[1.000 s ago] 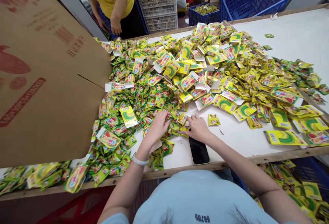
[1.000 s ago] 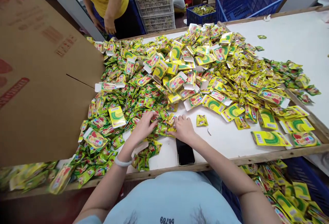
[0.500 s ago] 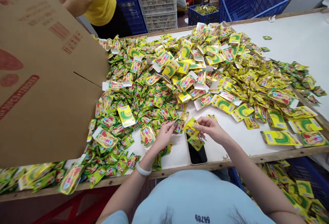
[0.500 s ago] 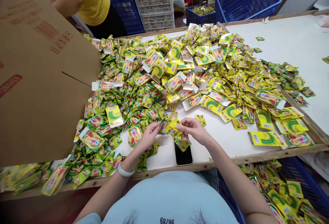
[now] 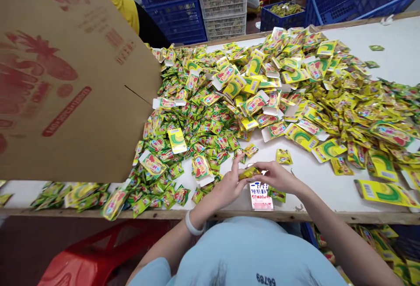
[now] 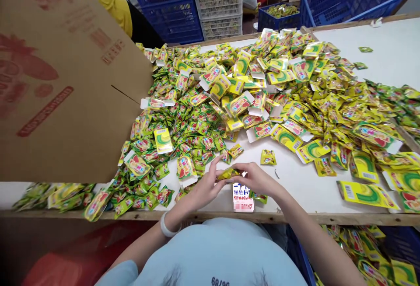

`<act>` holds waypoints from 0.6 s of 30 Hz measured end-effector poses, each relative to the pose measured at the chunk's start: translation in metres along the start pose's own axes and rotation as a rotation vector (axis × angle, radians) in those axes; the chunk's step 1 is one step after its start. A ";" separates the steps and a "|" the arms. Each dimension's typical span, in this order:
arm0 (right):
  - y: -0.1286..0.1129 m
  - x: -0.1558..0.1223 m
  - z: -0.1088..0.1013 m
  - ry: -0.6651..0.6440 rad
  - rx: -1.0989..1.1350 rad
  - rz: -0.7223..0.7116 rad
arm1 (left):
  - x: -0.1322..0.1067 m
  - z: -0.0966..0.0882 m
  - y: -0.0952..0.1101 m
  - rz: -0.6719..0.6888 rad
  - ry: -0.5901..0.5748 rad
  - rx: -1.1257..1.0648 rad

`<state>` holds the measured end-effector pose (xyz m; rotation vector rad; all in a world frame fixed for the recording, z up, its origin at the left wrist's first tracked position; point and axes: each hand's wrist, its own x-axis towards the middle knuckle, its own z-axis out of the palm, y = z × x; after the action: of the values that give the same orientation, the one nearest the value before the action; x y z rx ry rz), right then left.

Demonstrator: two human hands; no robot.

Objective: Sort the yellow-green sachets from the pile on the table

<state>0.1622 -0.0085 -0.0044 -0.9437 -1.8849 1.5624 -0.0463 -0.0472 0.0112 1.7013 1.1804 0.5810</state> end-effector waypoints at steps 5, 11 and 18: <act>0.005 -0.007 -0.015 0.111 -0.096 0.008 | -0.018 -0.059 -0.016 -0.002 0.044 0.487; 0.023 -0.023 -0.045 0.434 0.197 0.078 | -0.023 -0.123 -0.047 0.172 -0.214 1.086; 0.058 -0.066 -0.025 0.372 0.394 0.407 | -0.004 -0.133 -0.049 0.116 -0.073 0.756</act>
<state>0.2332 -0.0391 -0.0526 -1.3724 -1.1239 1.7463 -0.1750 0.0103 0.0264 2.4089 1.3475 0.1244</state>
